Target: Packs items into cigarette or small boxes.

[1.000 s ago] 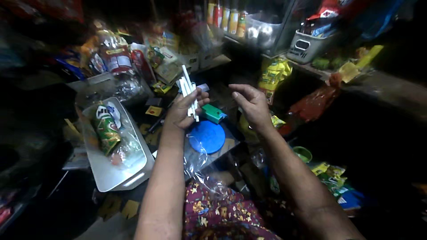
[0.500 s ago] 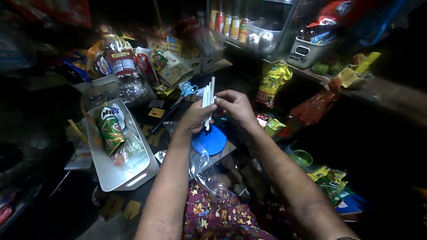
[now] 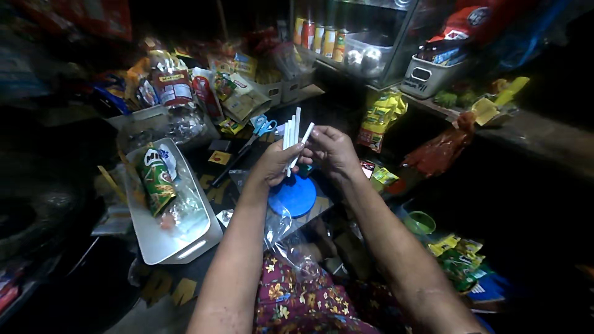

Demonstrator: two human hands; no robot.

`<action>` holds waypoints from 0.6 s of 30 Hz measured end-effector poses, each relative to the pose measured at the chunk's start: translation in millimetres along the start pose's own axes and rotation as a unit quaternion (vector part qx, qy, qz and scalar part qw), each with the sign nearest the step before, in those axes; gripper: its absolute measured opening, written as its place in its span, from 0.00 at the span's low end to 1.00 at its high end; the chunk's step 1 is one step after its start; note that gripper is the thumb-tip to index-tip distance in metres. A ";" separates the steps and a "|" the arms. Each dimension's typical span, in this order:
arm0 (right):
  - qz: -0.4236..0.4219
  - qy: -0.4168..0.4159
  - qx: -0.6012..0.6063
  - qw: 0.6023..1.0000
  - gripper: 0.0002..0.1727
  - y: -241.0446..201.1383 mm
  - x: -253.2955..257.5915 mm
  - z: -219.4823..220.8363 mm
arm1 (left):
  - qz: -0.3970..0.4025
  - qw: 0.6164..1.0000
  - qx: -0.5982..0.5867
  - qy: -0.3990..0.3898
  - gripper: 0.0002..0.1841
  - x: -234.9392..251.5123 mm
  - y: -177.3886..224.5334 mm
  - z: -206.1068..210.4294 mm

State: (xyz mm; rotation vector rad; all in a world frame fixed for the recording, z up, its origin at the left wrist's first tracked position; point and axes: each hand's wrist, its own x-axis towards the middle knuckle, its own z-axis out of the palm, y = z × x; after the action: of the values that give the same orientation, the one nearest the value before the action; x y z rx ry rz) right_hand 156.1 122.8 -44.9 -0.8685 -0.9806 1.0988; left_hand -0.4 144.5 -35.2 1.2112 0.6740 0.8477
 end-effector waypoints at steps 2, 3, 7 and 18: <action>0.017 -0.018 -0.001 1.000 0.07 3.4 -7.6 3.2 | 0.015 1.000 -0.002 0.013 0.07 2.0 -2.9 -1.0; 0.018 -0.023 -0.002 1.000 0.07 3.7 -10.5 4.9 | 0.017 1.000 0.001 0.014 0.07 2.0 -3.4 -1.2; 0.012 0.002 0.004 1.000 0.04 3.2 -11.8 7.8 | 0.005 1.000 0.010 -0.005 0.07 -0.1 -1.8 -0.1; -0.039 0.007 0.022 0.999 0.04 -0.8 -8.6 2.5 | 0.007 0.997 0.071 -0.005 0.06 -1.8 -1.5 5.9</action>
State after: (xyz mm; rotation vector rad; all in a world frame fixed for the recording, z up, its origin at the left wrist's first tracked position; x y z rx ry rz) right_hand 152.6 114.5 -45.0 -0.7958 -0.9681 1.0428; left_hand 3.8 139.8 -35.2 1.3479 0.7277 0.8146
